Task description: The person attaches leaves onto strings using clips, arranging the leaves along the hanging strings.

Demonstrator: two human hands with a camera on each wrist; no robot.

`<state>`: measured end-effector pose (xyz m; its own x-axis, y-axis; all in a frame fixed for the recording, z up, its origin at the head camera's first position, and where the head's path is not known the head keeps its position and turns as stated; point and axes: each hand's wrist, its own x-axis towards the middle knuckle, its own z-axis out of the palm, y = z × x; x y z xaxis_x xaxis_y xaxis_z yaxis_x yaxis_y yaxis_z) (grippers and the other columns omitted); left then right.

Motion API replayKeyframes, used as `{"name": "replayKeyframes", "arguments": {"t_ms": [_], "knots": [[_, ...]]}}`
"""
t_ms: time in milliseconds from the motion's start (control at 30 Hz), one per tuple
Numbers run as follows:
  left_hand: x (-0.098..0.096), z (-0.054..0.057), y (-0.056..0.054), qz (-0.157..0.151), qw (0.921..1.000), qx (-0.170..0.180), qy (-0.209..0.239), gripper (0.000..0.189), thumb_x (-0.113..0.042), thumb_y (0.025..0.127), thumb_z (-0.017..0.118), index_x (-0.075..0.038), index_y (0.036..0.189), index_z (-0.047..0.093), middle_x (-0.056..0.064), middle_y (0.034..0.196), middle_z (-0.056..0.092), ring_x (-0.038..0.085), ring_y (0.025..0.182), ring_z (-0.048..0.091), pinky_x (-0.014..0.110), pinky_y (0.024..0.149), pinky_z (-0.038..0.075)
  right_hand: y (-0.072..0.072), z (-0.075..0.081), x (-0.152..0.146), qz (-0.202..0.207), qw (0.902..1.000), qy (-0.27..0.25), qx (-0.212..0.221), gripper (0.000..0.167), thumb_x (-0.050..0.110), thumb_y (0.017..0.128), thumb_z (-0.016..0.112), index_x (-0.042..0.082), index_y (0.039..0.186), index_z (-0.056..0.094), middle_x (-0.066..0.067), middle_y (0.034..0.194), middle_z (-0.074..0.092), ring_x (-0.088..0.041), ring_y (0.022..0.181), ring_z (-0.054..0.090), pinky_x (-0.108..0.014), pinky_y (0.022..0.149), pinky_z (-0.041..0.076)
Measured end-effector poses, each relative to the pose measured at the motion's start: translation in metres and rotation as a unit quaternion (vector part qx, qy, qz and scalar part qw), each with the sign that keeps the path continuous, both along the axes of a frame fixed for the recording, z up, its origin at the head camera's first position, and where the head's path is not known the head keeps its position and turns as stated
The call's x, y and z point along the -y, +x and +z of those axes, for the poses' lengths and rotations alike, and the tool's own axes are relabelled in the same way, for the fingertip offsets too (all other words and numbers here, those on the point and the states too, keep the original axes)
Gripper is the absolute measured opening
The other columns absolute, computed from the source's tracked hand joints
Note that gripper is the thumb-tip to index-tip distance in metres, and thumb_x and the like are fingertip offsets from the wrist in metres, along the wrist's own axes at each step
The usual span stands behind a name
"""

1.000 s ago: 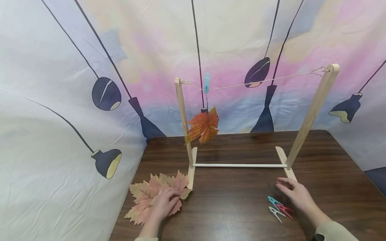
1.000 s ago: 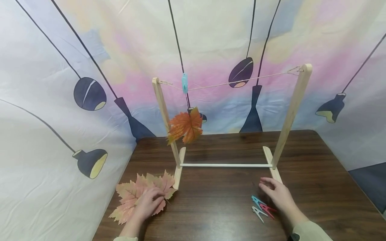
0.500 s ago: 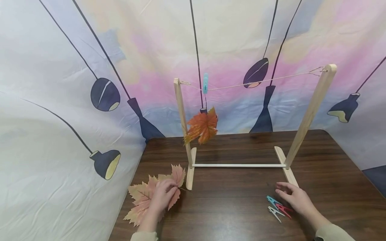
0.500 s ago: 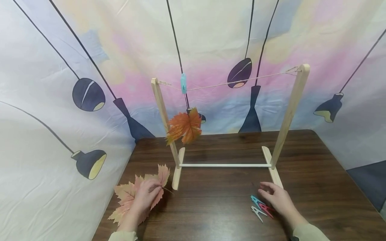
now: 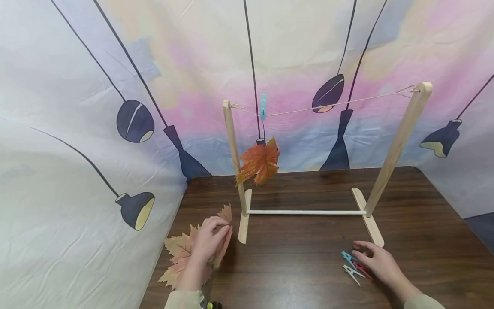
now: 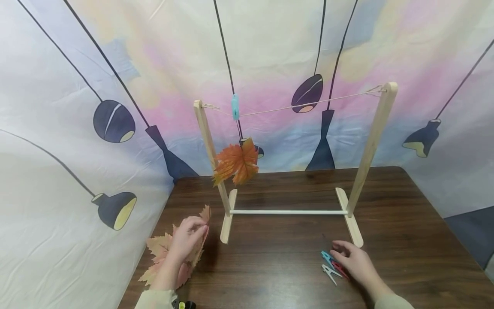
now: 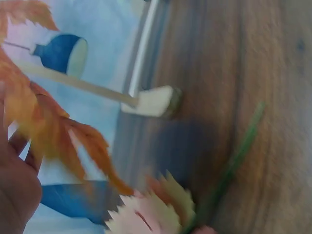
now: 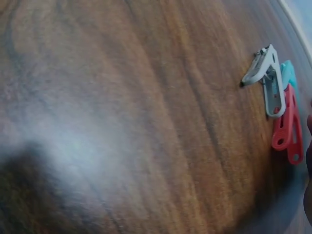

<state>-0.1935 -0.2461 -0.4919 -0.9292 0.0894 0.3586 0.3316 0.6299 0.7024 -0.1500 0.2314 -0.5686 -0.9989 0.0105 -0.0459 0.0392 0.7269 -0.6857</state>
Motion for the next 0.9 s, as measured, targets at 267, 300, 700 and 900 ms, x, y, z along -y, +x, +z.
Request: {"name": "replayKeyframes", "arguments": {"t_ms": [267, 300, 700, 900], "knots": [[-0.021, 0.023, -0.001, -0.015, 0.9954, 0.017, 0.093, 0.004, -0.009, 0.085, 0.069, -0.007, 0.088, 0.067, 0.003, 0.098, 0.06, 0.013, 0.09, 0.054, 0.029, 0.077, 0.051, 0.007, -0.01, 0.002, -0.001, 0.9999, -0.01, -0.006, 0.042, 0.034, 0.085, 0.069, 0.004, 0.114, 0.064, -0.002, 0.094, 0.067, -0.004, 0.07, 0.053, -0.024, 0.061, 0.041], [-0.022, 0.024, -0.001, -0.015, 0.9953, 0.011, 0.095, 0.003, -0.007, 0.084, 0.069, -0.007, 0.087, 0.067, 0.003, 0.097, 0.061, 0.012, 0.09, 0.054, 0.028, 0.077, 0.051, 0.007, -0.01, 0.002, -0.001, 0.9999, -0.013, -0.002, 0.042, 0.033, 0.084, 0.069, 0.004, 0.114, 0.064, -0.002, 0.092, 0.067, -0.005, 0.07, 0.054, -0.025, 0.06, 0.041], [-0.044, 0.059, 0.01, -0.023, 0.9863, 0.04, 0.159, 0.005, 0.002, 0.085, 0.064, 0.005, 0.089, 0.065, 0.013, 0.093, 0.061, 0.003, 0.08, 0.055, 0.021, 0.072, 0.049, 0.01, -0.018, 0.006, 0.062, 0.9929, 0.037, -0.095, 0.035, 0.034, 0.077, 0.076, 0.01, 0.102, 0.069, -0.003, 0.102, 0.064, -0.02, 0.09, 0.058, -0.035, 0.072, 0.048], [-0.048, 0.063, 0.01, -0.026, 0.9833, 0.058, 0.17, 0.005, 0.005, 0.084, 0.063, 0.006, 0.089, 0.066, 0.013, 0.092, 0.061, 0.004, 0.078, 0.056, 0.02, 0.07, 0.048, 0.012, -0.022, 0.008, 0.061, 0.9869, 0.054, -0.139, 0.031, 0.031, 0.074, 0.079, 0.013, 0.098, 0.071, 0.005, 0.096, 0.062, -0.017, 0.087, 0.055, -0.032, 0.069, 0.045]]}}
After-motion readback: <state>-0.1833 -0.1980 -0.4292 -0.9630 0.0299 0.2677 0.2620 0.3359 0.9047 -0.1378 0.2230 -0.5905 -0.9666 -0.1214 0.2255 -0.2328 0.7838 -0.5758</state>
